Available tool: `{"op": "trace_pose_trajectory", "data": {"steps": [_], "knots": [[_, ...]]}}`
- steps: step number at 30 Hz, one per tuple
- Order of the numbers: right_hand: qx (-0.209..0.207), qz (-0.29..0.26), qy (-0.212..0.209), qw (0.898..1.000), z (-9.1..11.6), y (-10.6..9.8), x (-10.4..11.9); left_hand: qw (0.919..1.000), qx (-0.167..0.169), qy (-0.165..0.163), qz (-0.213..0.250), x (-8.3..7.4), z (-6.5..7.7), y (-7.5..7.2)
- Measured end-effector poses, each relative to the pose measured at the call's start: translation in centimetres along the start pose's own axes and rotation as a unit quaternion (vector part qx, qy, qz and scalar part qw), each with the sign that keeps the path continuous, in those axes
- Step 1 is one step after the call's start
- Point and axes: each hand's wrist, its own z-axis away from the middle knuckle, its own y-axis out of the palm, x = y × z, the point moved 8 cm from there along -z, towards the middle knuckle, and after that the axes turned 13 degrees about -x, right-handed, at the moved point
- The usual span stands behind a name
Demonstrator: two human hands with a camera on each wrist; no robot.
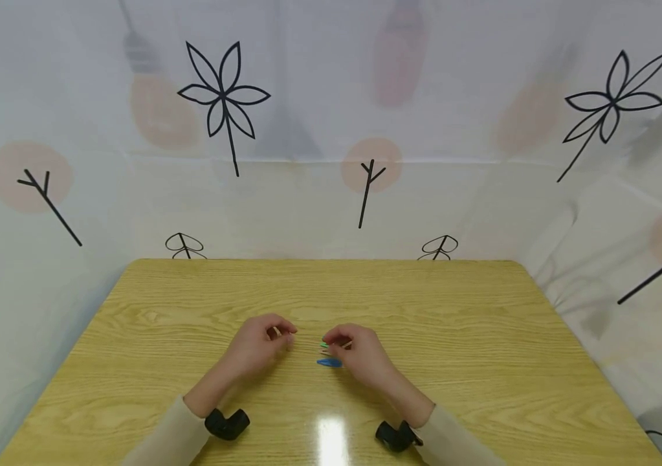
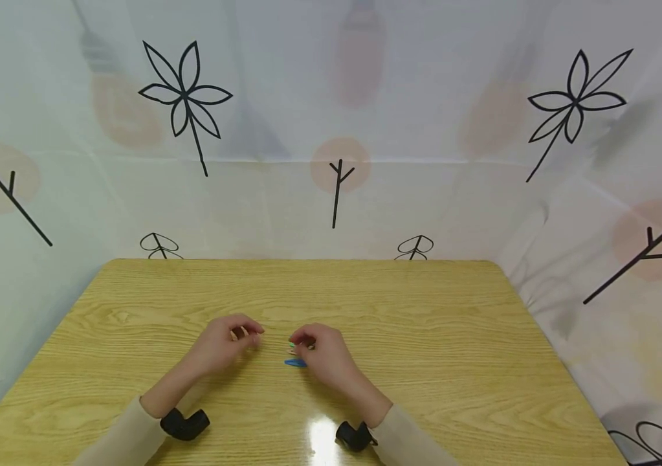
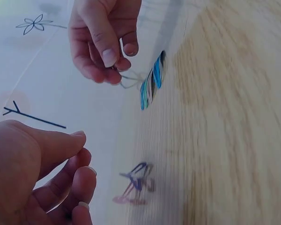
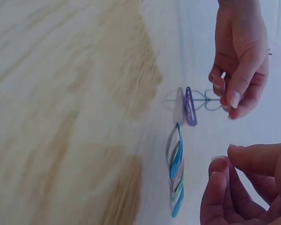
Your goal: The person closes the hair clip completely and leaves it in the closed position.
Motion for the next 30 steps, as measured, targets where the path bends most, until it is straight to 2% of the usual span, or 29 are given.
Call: {"op": "trace_pose_trajectory", "data": {"steps": [5,9,18,23,30], "knots": [[0.004,-0.014,0.003,1.0,-0.6,0.8,0.5,0.9996,-0.014,-0.02,-0.013,0.8,-0.1,-1.2],[0.011,-0.02,0.01,1.0,-1.1,1.6,0.7,0.9992,-0.017,-0.026,-0.024,1.2,-0.1,-1.6],[0.029,-0.028,0.008,0.999,-2.4,3.7,1.3,0.998,0.002,0.02,-0.06,2.1,0.1,-0.8],[0.039,-0.021,0.012,0.999,-3.1,4.8,1.4,0.997,0.019,0.031,-0.068,2.3,0.2,-0.4],[0.055,0.0,-0.001,0.998,-3.6,6.0,1.2,0.9952,0.018,0.044,-0.085,2.3,0.2,-0.2]]}}
